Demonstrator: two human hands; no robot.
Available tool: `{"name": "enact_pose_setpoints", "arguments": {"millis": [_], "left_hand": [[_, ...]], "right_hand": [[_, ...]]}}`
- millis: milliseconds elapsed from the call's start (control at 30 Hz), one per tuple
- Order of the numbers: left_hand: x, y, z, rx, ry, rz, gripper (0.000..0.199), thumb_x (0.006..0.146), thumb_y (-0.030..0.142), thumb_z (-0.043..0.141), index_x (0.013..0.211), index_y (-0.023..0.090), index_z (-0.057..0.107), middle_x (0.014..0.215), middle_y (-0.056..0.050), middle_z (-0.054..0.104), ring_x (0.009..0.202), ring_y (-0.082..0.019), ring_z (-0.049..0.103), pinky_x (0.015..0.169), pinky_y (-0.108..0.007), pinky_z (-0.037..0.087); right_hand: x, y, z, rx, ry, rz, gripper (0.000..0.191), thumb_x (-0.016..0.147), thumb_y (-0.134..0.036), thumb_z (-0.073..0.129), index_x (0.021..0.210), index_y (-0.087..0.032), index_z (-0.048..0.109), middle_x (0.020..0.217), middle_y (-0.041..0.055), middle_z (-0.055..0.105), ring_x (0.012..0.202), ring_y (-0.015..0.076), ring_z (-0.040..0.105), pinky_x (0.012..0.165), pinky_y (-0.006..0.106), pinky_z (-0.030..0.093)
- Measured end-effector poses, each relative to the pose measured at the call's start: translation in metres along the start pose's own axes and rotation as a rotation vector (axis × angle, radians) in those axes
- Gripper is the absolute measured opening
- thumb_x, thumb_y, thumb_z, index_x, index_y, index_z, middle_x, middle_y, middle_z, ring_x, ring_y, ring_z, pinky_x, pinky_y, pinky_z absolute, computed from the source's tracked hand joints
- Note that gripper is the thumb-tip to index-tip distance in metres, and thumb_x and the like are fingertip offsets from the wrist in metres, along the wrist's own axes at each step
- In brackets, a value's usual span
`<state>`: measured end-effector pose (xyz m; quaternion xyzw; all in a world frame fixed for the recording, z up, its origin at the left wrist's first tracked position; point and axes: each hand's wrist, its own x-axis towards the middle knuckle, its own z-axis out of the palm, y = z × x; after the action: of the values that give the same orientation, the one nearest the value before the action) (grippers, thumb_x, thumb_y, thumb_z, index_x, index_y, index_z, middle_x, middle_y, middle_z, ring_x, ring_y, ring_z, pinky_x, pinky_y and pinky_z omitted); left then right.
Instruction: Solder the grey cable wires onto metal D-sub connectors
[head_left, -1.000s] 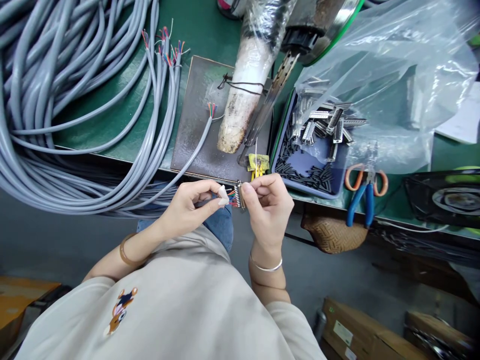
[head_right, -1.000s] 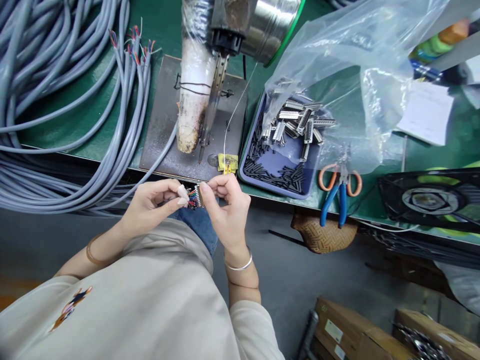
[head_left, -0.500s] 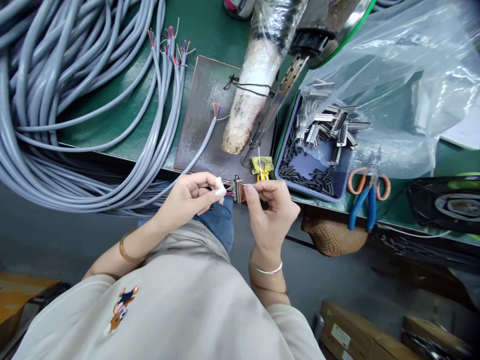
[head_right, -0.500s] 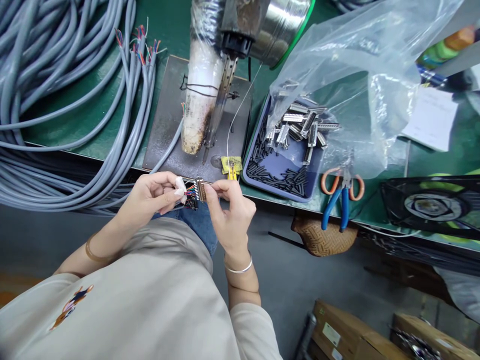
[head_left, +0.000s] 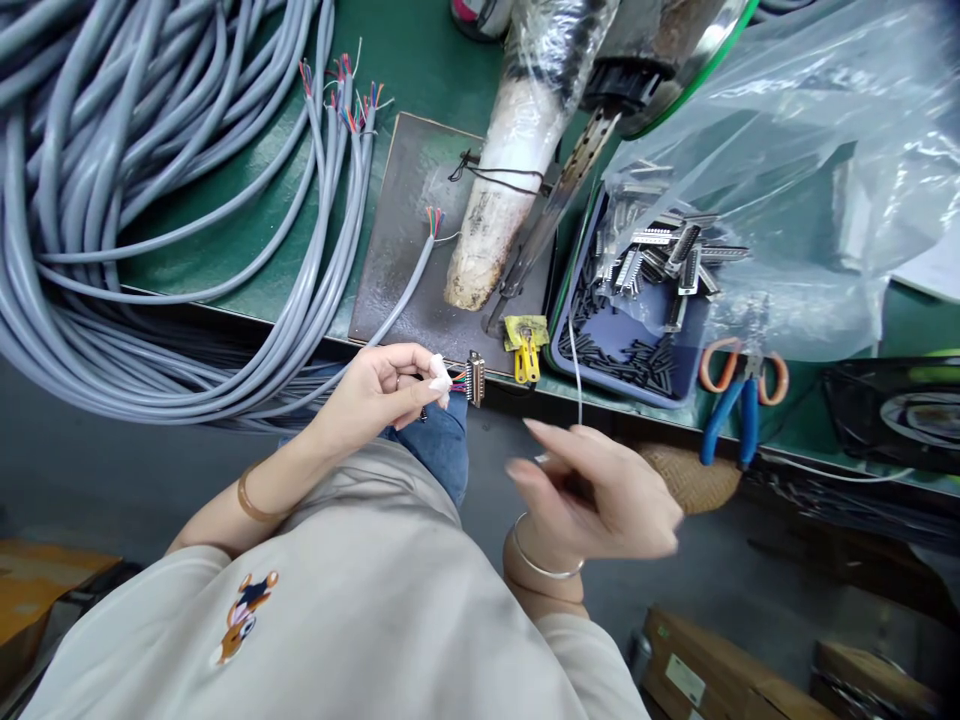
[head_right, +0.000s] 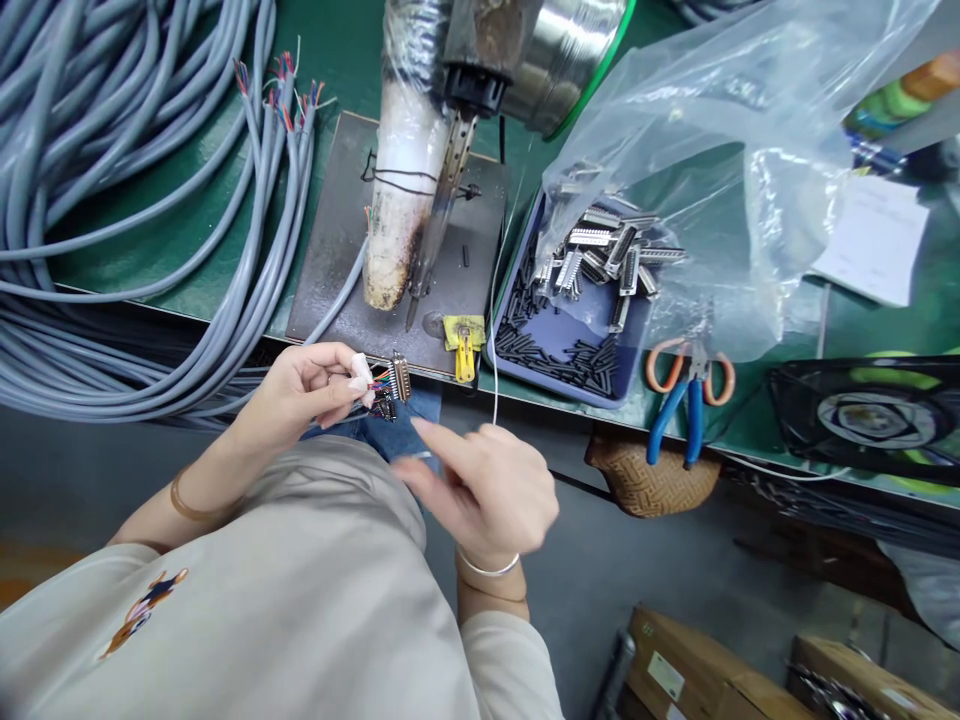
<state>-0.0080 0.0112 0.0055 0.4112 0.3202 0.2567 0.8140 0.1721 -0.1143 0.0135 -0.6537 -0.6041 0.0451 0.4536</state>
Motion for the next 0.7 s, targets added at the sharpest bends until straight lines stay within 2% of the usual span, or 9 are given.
{"name": "enact_pose_setpoints", "arguments": {"millis": [33,100,167,233,333,433,533,700], "left_hand": [[0.0,0.0,0.002,0.023,0.007,0.009,0.037,0.074,0.04,0.091,0.08,0.013,0.066,0.069,0.0,0.067,0.042,-0.002,0.043,0.039,-0.016,0.031],[-0.002,-0.001,0.006,0.073,0.015,0.047,0.035,0.075,0.038,0.091,0.081,0.012,0.067,0.067,0.001,0.064,0.045,-0.002,0.041,0.041,-0.016,0.03],[-0.003,-0.003,0.009,0.12,0.013,0.1,0.031,0.078,0.035,0.088,0.082,0.012,0.068,0.066,0.003,0.061,0.047,-0.002,0.039,0.043,-0.016,0.029],[-0.003,-0.005,0.01,0.167,0.013,0.142,0.025,0.082,0.032,0.084,0.083,0.012,0.069,0.067,0.003,0.059,0.05,-0.003,0.039,0.045,-0.017,0.03],[-0.003,-0.008,0.011,0.25,0.028,0.202,0.017,0.085,0.026,0.078,0.083,0.012,0.069,0.069,0.001,0.06,0.053,-0.004,0.041,0.049,-0.017,0.034],[-0.003,-0.011,0.011,0.357,0.081,0.276,0.007,0.082,0.019,0.073,0.085,0.012,0.07,0.074,-0.001,0.065,0.059,-0.007,0.051,0.054,-0.018,0.041],[-0.004,-0.014,0.011,0.469,0.123,0.309,0.012,0.078,0.015,0.07,0.09,0.014,0.071,0.08,-0.004,0.068,0.067,-0.011,0.061,0.056,-0.019,0.046],[-0.006,-0.016,0.009,0.534,0.12,0.361,0.013,0.079,0.013,0.068,0.091,0.015,0.071,0.08,-0.004,0.069,0.071,-0.014,0.067,0.057,-0.019,0.049]], "right_hand": [[0.005,-0.002,0.002,-0.049,-0.002,-0.071,0.022,0.09,-0.045,0.078,0.106,-0.03,0.075,0.05,-0.0097,0.048,0.042,0.008,0.04,0.047,0.027,0.036],[0.014,-0.005,0.007,-0.122,-0.017,-0.158,0.025,0.091,-0.027,0.079,0.115,-0.029,0.074,0.054,-0.0099,0.053,0.045,0.0067,0.043,0.049,0.024,0.038],[0.019,-0.005,0.012,-0.148,-0.061,-0.164,0.026,0.093,-0.021,0.076,0.118,-0.027,0.073,0.056,-0.01,0.057,0.046,0.0058,0.044,0.051,0.022,0.039],[0.021,-0.003,0.015,-0.146,-0.108,-0.16,0.026,0.094,-0.02,0.074,0.119,-0.025,0.072,0.059,-0.0096,0.061,0.045,0.0055,0.045,0.051,0.022,0.039],[0.02,0.0,0.017,-0.145,-0.164,-0.17,0.015,0.096,-0.02,0.071,0.11,-0.023,0.073,0.064,-0.0076,0.068,0.046,0.0053,0.048,0.051,0.022,0.039],[0.02,0.002,0.018,-0.178,-0.177,-0.191,0.005,0.097,-0.019,0.069,0.101,-0.02,0.071,0.066,-0.0061,0.07,0.047,0.0056,0.051,0.053,0.022,0.04],[0.02,0.002,0.02,-0.203,-0.176,-0.203,0.001,0.097,-0.02,0.069,0.098,-0.02,0.069,0.067,-0.0056,0.071,0.048,0.0061,0.053,0.055,0.022,0.041],[0.019,0.002,0.019,-0.174,-0.194,-0.162,0.001,0.097,-0.021,0.07,0.097,-0.022,0.069,0.063,-0.008,0.067,0.047,0.0061,0.052,0.054,0.021,0.04]]}}
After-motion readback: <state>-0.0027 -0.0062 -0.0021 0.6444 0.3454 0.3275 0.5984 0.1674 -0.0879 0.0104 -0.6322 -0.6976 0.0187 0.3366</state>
